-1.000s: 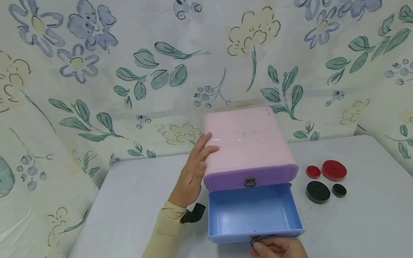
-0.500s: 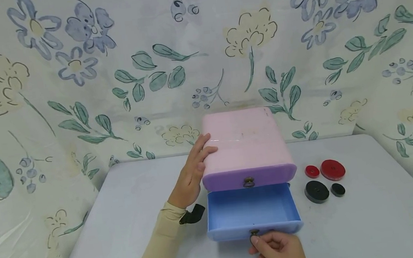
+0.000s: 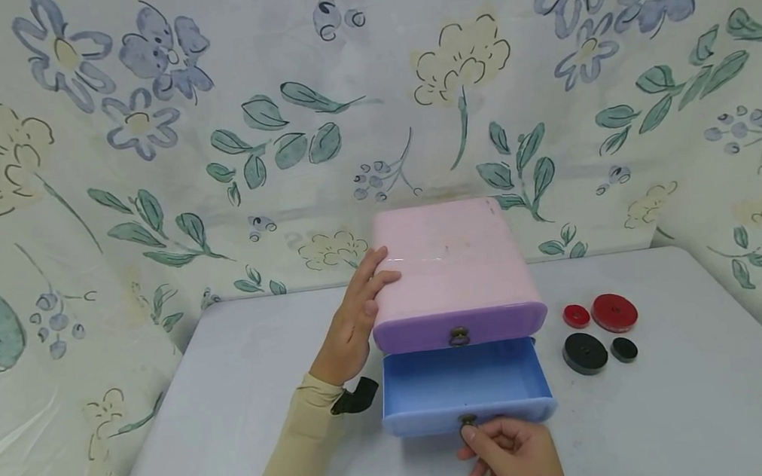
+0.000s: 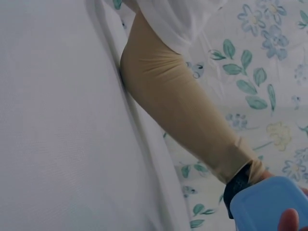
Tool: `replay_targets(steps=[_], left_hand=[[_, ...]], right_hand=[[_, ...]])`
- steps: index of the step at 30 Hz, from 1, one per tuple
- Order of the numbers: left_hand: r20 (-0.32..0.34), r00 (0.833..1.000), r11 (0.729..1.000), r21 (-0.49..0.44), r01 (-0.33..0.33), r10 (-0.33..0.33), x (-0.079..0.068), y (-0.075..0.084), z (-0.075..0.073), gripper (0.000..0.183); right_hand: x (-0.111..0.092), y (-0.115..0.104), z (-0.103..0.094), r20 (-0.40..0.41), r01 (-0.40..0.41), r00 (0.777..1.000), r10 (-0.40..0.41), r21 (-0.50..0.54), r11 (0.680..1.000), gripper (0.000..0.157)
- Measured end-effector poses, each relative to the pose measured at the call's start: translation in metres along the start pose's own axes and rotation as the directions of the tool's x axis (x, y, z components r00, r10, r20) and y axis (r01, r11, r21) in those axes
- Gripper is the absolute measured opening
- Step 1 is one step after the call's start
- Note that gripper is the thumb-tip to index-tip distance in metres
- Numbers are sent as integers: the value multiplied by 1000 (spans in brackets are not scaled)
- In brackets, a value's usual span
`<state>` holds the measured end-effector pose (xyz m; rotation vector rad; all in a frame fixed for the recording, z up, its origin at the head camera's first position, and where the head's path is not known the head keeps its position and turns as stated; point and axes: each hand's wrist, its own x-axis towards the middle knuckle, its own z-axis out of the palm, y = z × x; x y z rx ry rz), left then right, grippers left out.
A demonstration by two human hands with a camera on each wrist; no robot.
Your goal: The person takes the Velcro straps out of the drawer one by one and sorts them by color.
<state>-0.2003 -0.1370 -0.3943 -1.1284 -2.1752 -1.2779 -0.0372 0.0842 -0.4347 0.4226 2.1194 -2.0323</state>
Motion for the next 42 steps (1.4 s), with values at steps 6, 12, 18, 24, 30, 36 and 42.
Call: replay_targets(steps=[6, 12, 18, 24, 30, 36, 42], left_hand=[[-2, 1000, 1000, 2, -5, 5, 0, -1, 0, 42], [-2, 1000, 1000, 6, -5, 5, 0, -1, 0, 41], [-5, 1000, 1000, 6, -6, 6, 0, -1, 1, 42], [-5, 1000, 1000, 11, -7, 7, 1, 0, 1, 42], [-6, 1000, 1000, 17, 0, 0, 1, 0, 0, 42], [-7, 1000, 1000, 17, 4, -4, 0, 0, 1, 43], [-6, 1000, 1000, 15, 5, -5, 0, 1, 0, 43]], right_hand=[[6, -2, 0, -5, 11, 1000, -11, -13, 1000, 29], [14, -5, -2, 9, 53, 999, -53, -12, 999, 30], [23, -7, -2, 8, 94, 996, -94, 5, 996, 29], [29, -9, -2, -9, 127, 992, -126, 14, 992, 26], [33, -11, -1, -39, 161, 986, -160, 18, 987, 22], [37, -11, 0, -48, 199, 979, -197, 38, 979, 23], [42, -12, 1, -50, 239, 970, -236, 45, 970, 21]])
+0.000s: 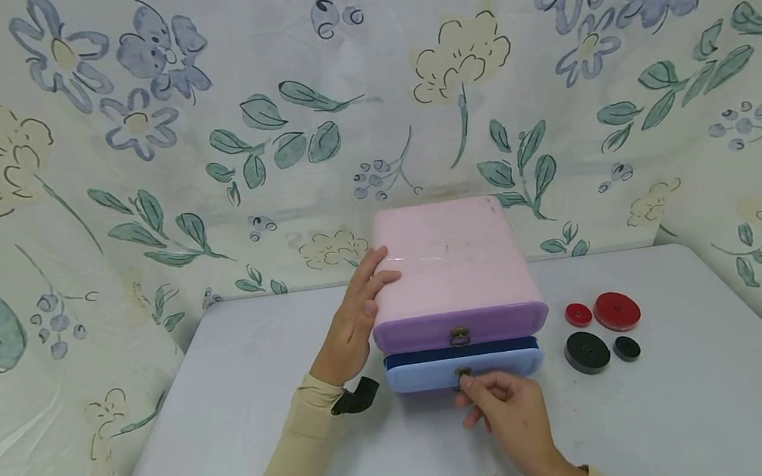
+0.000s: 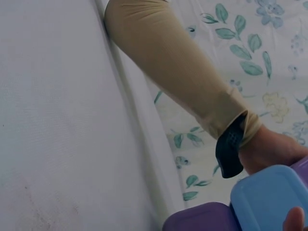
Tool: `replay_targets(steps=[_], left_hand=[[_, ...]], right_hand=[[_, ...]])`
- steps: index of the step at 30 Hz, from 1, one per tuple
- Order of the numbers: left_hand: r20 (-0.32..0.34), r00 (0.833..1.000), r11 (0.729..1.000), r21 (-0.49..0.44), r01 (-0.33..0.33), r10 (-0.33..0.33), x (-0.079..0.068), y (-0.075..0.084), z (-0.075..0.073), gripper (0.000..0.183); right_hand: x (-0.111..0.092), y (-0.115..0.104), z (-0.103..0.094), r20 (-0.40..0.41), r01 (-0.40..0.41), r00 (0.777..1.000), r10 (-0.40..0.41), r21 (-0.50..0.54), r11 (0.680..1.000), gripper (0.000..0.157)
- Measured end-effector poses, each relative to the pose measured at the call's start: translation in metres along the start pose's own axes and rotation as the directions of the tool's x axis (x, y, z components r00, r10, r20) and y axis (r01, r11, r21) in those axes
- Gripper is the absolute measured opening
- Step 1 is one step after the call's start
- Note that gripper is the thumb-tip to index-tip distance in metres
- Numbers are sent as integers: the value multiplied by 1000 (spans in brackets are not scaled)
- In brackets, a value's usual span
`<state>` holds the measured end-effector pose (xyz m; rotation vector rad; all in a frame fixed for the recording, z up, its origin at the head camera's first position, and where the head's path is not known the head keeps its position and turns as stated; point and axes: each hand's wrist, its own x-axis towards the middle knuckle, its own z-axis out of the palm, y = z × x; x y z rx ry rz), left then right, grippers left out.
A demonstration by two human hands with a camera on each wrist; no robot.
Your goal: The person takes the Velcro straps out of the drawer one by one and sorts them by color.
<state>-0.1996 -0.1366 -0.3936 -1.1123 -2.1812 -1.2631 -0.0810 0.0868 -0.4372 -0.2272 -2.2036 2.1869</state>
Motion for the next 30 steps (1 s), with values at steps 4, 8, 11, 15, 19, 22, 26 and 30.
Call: replay_targets(steps=[4, 8, 11, 15, 19, 22, 26, 30], left_hand=[[0, 1000, 1000, -3, -2, 2, 0, 0, 0, 42], [-1, 1000, 1000, -13, -7, 7, -1, 0, 0, 40], [-1, 1000, 1000, -20, -11, 11, -1, 0, 1, 40], [0, 1000, 1000, -13, -11, 11, -1, -1, 1, 40], [1, 1000, 1000, -7, -14, 14, -1, -2, 1, 41], [2, 1000, 1000, -8, -14, 14, 0, -1, 0, 41], [2, 1000, 1000, -12, -9, 9, 0, -1, 0, 41], [3, 1000, 1000, -9, -6, 6, 0, -2, 0, 42]], right_hand=[[4, 0, 1, -4, 5, 1000, -5, -9, 1000, 19], [8, -1, 2, -7, 3, 1000, -3, 2, 1000, 18], [10, -1, 2, -10, 9, 1000, -9, 21, 1000, 19], [12, -1, 1, -13, 28, 1000, -28, 39, 999, 19], [14, 0, 2, -14, 42, 999, -41, 49, 998, 18], [15, 1, 2, -14, 56, 998, -55, 52, 997, 18], [16, 2, 2, -17, 66, 998, -66, 46, 997, 18], [17, 2, 3, -23, 62, 998, -61, 46, 997, 17]])
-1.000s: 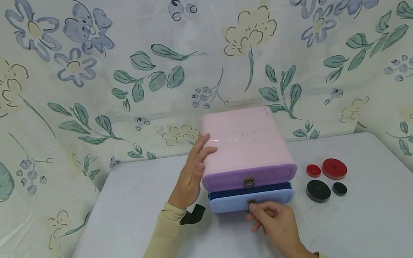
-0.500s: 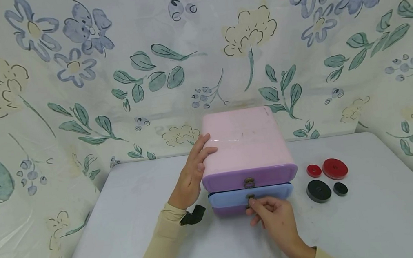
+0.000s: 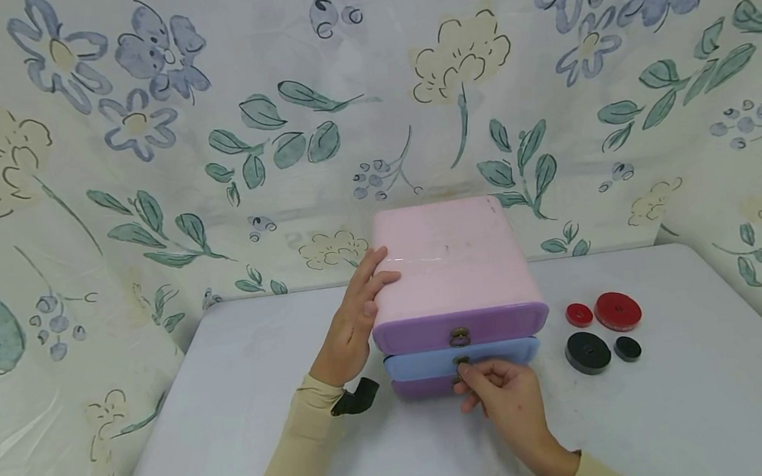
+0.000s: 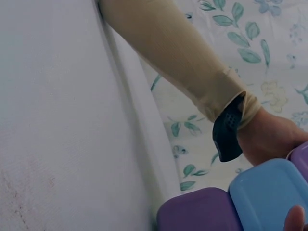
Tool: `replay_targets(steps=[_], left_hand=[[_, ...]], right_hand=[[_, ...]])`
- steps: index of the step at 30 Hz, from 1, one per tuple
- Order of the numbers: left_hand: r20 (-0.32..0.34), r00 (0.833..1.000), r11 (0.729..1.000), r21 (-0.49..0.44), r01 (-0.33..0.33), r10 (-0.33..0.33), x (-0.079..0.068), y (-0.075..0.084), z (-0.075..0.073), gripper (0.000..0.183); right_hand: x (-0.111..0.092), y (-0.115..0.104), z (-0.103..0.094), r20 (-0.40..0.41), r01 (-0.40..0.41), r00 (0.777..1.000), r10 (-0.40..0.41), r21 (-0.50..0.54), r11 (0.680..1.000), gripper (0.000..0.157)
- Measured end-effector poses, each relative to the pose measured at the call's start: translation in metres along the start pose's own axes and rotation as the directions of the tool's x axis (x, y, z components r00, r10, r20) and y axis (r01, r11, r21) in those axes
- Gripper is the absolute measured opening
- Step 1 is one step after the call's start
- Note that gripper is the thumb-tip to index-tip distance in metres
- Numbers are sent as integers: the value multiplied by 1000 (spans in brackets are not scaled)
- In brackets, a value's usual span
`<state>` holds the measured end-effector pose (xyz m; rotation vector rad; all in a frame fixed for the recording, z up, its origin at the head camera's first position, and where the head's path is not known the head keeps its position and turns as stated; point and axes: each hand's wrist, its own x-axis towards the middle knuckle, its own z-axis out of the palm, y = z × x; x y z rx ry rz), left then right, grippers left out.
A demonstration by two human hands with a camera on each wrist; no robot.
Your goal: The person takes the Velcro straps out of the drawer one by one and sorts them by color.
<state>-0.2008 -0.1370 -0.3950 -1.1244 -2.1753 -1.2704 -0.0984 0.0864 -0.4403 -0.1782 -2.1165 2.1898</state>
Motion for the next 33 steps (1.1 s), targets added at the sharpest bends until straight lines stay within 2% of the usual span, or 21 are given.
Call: replay_targets(steps=[12, 21, 33], left_hand=[[-3, 1000, 1000, -14, -9, 9, -1, 2, 0, 40], [-5, 1000, 1000, 2, -9, 9, -1, 0, 0, 42], [-7, 1000, 1000, -2, -14, 14, -1, 0, 0, 41]], right_hand=[[-1, 4, -1, -6, -33, 999, 33, 13, 999, 18], [-3, 7, -3, 30, -52, 998, 52, 3, 999, 19], [-1, 13, -9, 39, -74, 996, 76, -49, 996, 19]])
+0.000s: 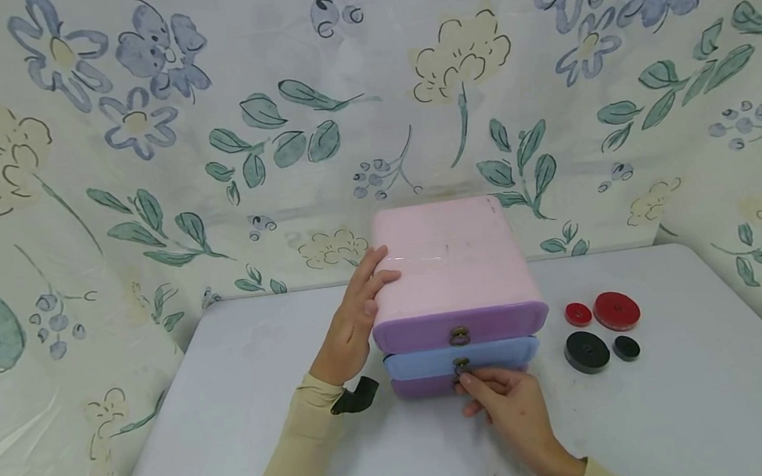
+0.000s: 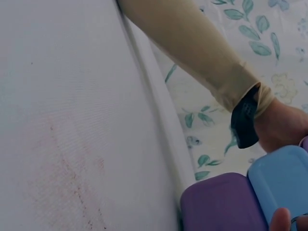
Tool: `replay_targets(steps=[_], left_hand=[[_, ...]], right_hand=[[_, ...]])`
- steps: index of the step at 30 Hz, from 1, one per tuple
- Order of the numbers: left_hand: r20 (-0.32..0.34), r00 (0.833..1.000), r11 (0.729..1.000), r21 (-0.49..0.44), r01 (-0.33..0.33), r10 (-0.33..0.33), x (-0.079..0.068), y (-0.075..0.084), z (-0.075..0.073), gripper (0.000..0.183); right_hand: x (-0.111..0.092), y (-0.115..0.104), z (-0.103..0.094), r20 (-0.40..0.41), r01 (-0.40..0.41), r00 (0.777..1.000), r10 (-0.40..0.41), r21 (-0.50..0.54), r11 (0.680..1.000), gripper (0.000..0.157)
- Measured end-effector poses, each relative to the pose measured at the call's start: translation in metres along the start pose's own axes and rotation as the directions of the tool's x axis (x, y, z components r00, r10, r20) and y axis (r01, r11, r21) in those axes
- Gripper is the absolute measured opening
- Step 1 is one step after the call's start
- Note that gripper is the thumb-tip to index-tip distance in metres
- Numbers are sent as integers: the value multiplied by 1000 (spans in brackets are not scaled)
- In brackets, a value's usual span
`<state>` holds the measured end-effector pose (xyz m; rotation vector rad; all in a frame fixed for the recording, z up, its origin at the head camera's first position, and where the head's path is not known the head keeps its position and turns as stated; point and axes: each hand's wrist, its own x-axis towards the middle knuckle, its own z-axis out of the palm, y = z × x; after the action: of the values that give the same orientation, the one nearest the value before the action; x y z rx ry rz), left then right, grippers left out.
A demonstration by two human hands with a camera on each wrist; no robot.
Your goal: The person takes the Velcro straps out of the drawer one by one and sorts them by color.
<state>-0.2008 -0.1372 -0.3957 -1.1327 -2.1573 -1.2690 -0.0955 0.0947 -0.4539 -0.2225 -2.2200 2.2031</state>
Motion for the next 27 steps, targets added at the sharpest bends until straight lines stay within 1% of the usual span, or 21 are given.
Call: replay_targets(steps=[4, 8, 13, 18, 22, 27], left_hand=[[-1, 1000, 1000, 2, -1, 1, 0, -1, 0, 41], [-2, 1000, 1000, -2, -1, 1, 0, 0, 0, 41], [-1, 1000, 1000, -9, 0, 0, 1, 1, 0, 40], [2, 1000, 1000, -6, 6, -6, 1, 1, 0, 41], [3, 1000, 1000, -2, 14, -14, 1, 1, 1, 41], [3, 1000, 1000, -1, 12, -12, 1, 1, 0, 41]], right_hand=[[0, 2, -3, 4, -14, 1000, 14, -22, 1000, 18], [-1, 3, -5, 10, -43, 999, 44, -79, 996, 18], [-3, 5, -9, 34, -77, 996, 83, -137, 988, 19], [-2, 9, -12, 71, -101, 991, 113, -156, 983, 24], [-2, 13, -13, 117, -102, 986, 122, -160, 982, 30], [-2, 17, -13, 140, -59, 987, 82, -163, 985, 34]])
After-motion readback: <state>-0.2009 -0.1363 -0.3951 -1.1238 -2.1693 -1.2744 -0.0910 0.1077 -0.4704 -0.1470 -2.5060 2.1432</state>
